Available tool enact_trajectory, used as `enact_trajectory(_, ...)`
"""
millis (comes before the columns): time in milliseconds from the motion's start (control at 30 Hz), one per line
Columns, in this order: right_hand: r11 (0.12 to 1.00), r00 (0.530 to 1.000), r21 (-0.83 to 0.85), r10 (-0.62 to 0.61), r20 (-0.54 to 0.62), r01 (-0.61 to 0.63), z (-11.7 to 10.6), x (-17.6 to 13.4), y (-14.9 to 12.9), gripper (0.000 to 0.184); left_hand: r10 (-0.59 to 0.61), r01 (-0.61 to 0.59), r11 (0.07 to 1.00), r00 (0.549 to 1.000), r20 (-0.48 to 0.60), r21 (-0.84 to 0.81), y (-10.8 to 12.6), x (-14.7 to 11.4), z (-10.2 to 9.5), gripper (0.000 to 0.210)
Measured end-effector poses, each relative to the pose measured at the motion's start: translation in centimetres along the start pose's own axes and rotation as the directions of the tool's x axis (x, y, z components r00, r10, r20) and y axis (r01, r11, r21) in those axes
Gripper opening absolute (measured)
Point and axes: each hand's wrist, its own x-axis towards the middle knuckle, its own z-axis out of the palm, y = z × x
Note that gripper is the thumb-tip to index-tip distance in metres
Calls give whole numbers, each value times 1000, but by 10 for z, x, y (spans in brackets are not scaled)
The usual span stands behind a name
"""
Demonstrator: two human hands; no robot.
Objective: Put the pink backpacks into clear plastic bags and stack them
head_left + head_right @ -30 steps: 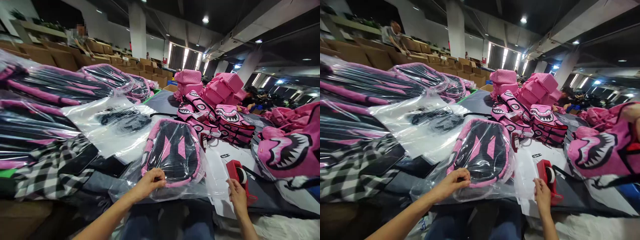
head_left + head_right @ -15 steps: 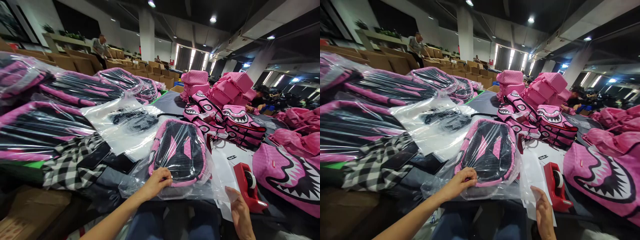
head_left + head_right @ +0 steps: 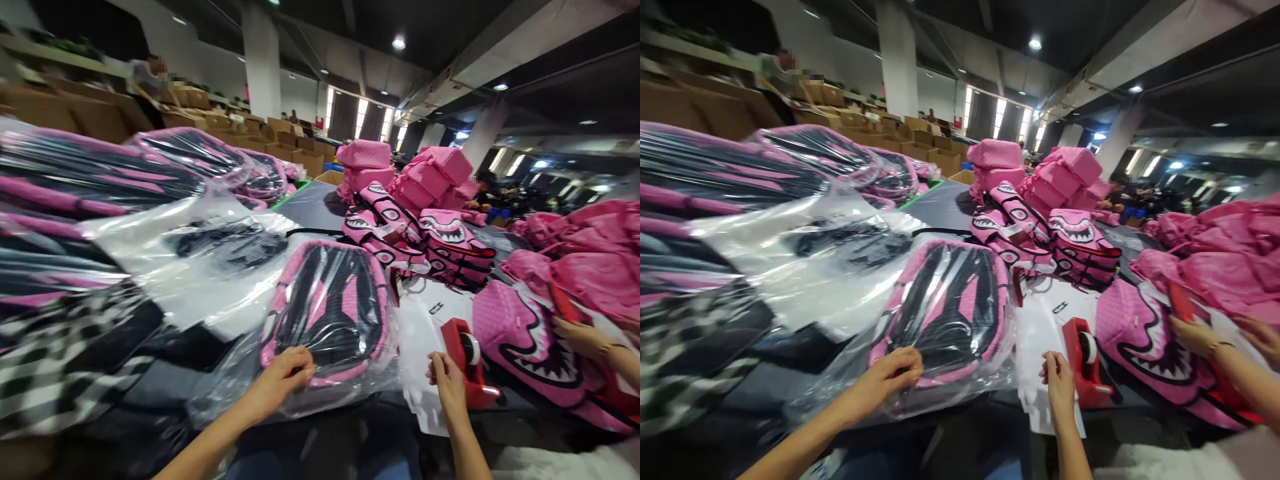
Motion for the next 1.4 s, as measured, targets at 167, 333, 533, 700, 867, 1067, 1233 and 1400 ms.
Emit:
enact_trajectory(167, 940, 935, -333, -180, -306, 72, -103, 2, 2, 64, 49, -49, 999, 999, 7, -16, -17, 4, 0, 47)
enact_trajectory(333, 935, 959, -352, -62, -275, -40, -139, 19, 16, 72, 48, -48, 999, 998, 43, -13, -24, 6, 0, 53)
enact_trajectory(533, 970, 980, -235, 15, -197, -62, -120, 32, 25, 72, 39, -40, 999, 998, 40, 26, -18, 7, -1, 50)
enact_trajectory(700, 977, 957, -210, -22, -290, -41, -129, 14, 28, 63, 27, -29, 999, 998, 50, 46, -14, 8, -2, 47)
enact_trajectory(867, 983, 936, 138, 161, -314, -122, -118, -32, 51, 58, 21, -24, 999, 998, 65, 45, -15, 6, -2, 44)
enact_trajectory(1067, 878, 971, 440, 234, -55, -187, -60, -72, 30, 67, 28, -32, 998, 998, 64, 58, -8, 4, -3, 41)
enact_trajectory(1233, 775, 970, 631, -170, 172, 24, -60, -73, -66, 48, 19, -21, 998, 999, 34, 62, 6, 1, -2, 27)
enact_trajectory(1400, 842, 406, 151, -398, 822, 518, -2, -42, -156, 33, -32, 33, 998, 999, -9, 60, 9, 4, 0, 17)
